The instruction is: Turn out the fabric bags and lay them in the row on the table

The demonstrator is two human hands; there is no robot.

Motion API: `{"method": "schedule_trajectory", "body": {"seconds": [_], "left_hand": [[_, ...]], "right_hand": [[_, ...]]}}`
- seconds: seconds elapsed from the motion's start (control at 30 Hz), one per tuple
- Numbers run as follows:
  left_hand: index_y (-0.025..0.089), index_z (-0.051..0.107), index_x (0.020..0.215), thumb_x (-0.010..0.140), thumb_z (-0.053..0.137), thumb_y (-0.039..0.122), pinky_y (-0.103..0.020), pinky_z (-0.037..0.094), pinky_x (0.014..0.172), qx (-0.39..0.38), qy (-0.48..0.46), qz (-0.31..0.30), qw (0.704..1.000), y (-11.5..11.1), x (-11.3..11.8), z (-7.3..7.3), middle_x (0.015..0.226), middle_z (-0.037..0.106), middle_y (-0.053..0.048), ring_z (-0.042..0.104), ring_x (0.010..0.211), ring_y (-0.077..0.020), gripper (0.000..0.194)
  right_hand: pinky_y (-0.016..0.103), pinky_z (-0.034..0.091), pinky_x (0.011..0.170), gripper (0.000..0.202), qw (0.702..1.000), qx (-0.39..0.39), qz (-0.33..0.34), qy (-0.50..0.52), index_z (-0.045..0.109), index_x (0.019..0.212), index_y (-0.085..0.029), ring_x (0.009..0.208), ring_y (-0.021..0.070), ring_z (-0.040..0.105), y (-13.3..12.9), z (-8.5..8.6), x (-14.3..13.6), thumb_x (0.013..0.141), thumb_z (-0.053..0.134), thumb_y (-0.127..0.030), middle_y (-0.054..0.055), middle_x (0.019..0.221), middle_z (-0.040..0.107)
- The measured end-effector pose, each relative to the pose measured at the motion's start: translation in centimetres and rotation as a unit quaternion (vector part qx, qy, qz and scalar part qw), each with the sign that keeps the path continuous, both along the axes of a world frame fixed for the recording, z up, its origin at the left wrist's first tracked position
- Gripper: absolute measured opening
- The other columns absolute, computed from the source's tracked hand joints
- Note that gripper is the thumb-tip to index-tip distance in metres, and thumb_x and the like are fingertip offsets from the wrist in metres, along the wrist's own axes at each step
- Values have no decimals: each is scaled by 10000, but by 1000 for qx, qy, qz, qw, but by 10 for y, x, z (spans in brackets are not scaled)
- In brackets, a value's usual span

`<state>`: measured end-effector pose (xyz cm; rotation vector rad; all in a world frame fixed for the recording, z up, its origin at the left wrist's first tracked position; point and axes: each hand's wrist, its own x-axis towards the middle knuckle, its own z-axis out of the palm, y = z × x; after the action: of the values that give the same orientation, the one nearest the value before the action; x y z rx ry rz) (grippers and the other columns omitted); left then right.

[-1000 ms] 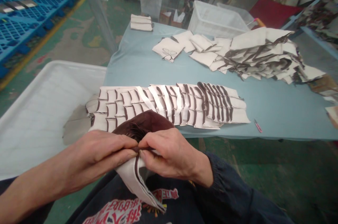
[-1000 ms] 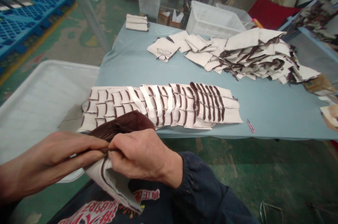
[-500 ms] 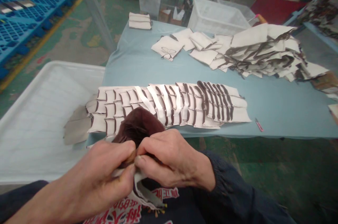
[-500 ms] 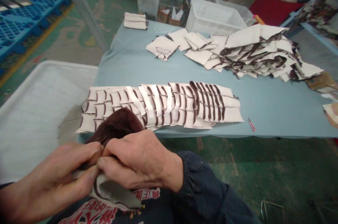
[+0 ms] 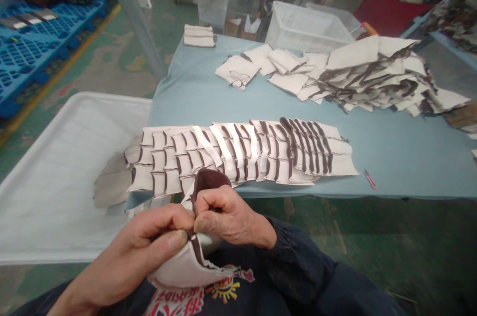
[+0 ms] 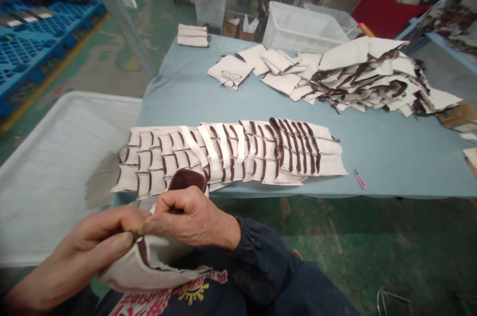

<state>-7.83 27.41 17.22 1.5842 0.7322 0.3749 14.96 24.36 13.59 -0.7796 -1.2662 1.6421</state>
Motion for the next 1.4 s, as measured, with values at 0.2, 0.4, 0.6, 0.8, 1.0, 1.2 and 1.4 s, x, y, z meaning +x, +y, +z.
{"method": "schedule_trajectory", "body": {"seconds": [0.2, 0.4, 0.6, 0.8, 1.0, 1.2, 1.4], "left_hand": [[232, 727, 858, 1123, 614, 315, -150, 466, 572, 108, -13, -9, 994, 8, 7, 8, 756, 663, 51, 573, 639, -101, 300], [229, 759, 809, 1090, 664, 326, -138, 436, 539, 100, -19, -5, 995, 11, 23, 19, 677, 635, 59, 543, 582, -87, 312], [202, 628, 728, 1030, 754, 658, -154, 376, 479, -11, -54, 102, 993, 9, 42, 8, 630, 487, 68, 415, 536, -85, 560], [200, 755, 881, 1039, 692, 782, -192, 404, 560, -39, -23, 22, 999, 14, 26, 9, 737, 585, 26, 479, 637, -115, 606], [236, 822, 854, 1111, 387, 871, -235, 475, 639, 60, -10, -28, 998, 27, 22, 20, 765, 718, 8, 562, 657, -139, 812], [253, 815, 872, 1113, 261, 889, -251, 529, 685, 94, 29, -50, 994, 32, 25, 26, 825, 767, -1, 667, 736, -172, 877], [238, 756, 842, 1021, 739, 344, -192, 476, 607, 198, 62, -40, 977, 35, 33, 25, 743, 723, 73, 636, 642, -104, 209]], "right_hand": [[259, 331, 561, 670, 1000, 6, 2, -27, 579, 718, -212, 594, 96, 388, 1, 6, 7, 911, 841, -798, -79, 621, 491], [262, 284, 541, 608, 996, 79, -7, -35, 550, 744, -221, 576, 91, 340, 0, 5, 12, 1001, 809, -706, -91, 626, 429], [307, 257, 571, 669, 976, 162, -70, -128, 397, 718, -266, 572, 116, 331, 6, 6, 12, 1122, 510, -788, -73, 636, 376], [320, 303, 607, 588, 945, 226, -125, -202, 408, 741, -267, 600, 137, 406, 7, -1, 17, 1200, 383, -634, -44, 675, 436], [335, 285, 587, 643, 918, 287, -198, -191, 373, 693, -267, 560, 133, 388, 6, -14, 27, 1215, 414, -641, -53, 620, 394], [347, 286, 597, 672, 924, 262, -203, -191, 348, 679, -276, 563, 142, 381, 8, -21, 32, 1202, 374, -697, -46, 618, 385], [330, 268, 559, 686, 941, 202, -187, -194, 344, 683, -278, 546, 129, 344, 4, -23, 36, 1184, 378, -744, -59, 611, 355]]}}
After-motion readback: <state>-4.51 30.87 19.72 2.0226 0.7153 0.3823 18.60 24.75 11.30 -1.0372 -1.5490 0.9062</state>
